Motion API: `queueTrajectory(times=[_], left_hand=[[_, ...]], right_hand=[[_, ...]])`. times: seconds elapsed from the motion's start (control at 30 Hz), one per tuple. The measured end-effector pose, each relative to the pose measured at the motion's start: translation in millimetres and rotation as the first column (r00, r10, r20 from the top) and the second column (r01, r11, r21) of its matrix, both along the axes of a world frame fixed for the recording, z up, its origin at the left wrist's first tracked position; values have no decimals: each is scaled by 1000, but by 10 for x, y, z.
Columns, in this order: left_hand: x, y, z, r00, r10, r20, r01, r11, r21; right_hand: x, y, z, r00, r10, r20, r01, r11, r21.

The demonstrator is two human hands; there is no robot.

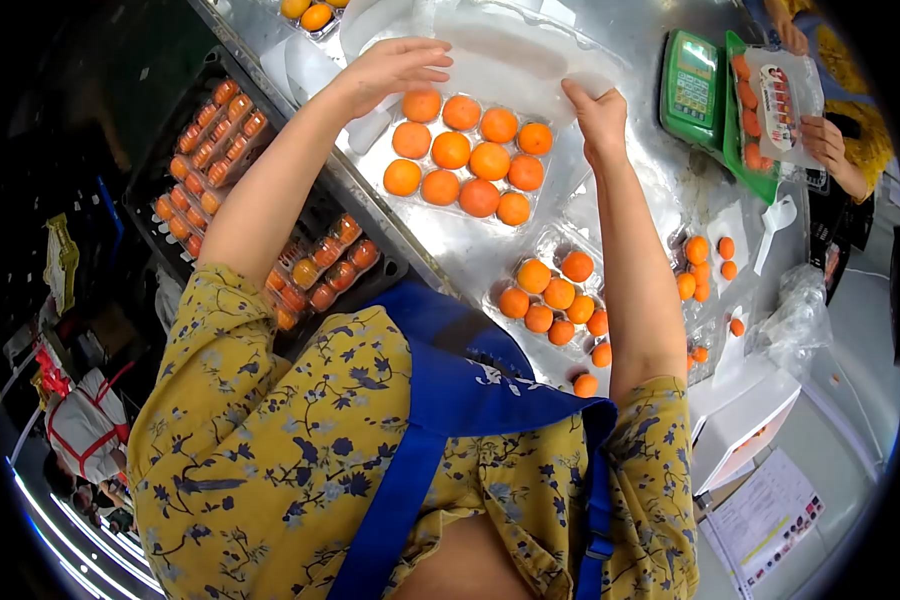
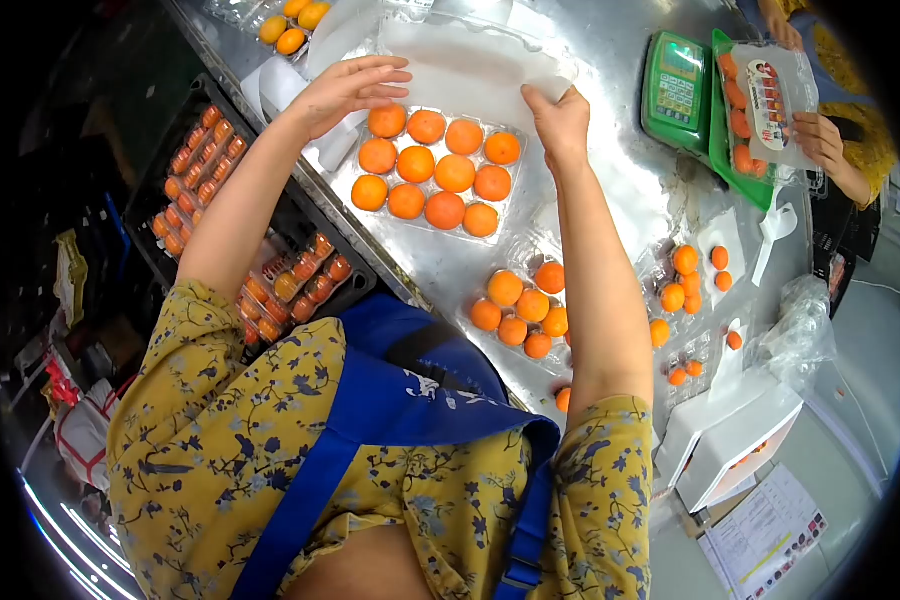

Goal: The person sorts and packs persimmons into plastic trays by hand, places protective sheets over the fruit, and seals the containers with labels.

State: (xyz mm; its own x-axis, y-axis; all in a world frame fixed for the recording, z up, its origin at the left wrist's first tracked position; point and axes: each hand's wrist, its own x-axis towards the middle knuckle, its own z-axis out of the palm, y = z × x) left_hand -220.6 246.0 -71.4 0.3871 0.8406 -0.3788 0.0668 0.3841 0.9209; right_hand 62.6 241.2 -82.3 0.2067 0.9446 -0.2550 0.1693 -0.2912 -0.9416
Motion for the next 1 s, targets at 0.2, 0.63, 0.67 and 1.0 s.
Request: queueTrajectory(times=[0.2,0.63,0.67,1.0], left_hand=[[-193,-231,-18,993,99,64,-97,995,-33],[-194,-713,79,882,446,151,-431,894,-122],[-149,-745,97,872,448,196,-417,890,-183],[138,-667,354,687,424,589,-294,905,-308]], right_hand=[[126,-167,-9,971,138,196,-157,984,86],[90,-311,-30,939,131,318,-198,962,188],[83,-313,-26,944,129,304,-192,964,186],[103,-346,76,931,197,308,-256,953,165]])
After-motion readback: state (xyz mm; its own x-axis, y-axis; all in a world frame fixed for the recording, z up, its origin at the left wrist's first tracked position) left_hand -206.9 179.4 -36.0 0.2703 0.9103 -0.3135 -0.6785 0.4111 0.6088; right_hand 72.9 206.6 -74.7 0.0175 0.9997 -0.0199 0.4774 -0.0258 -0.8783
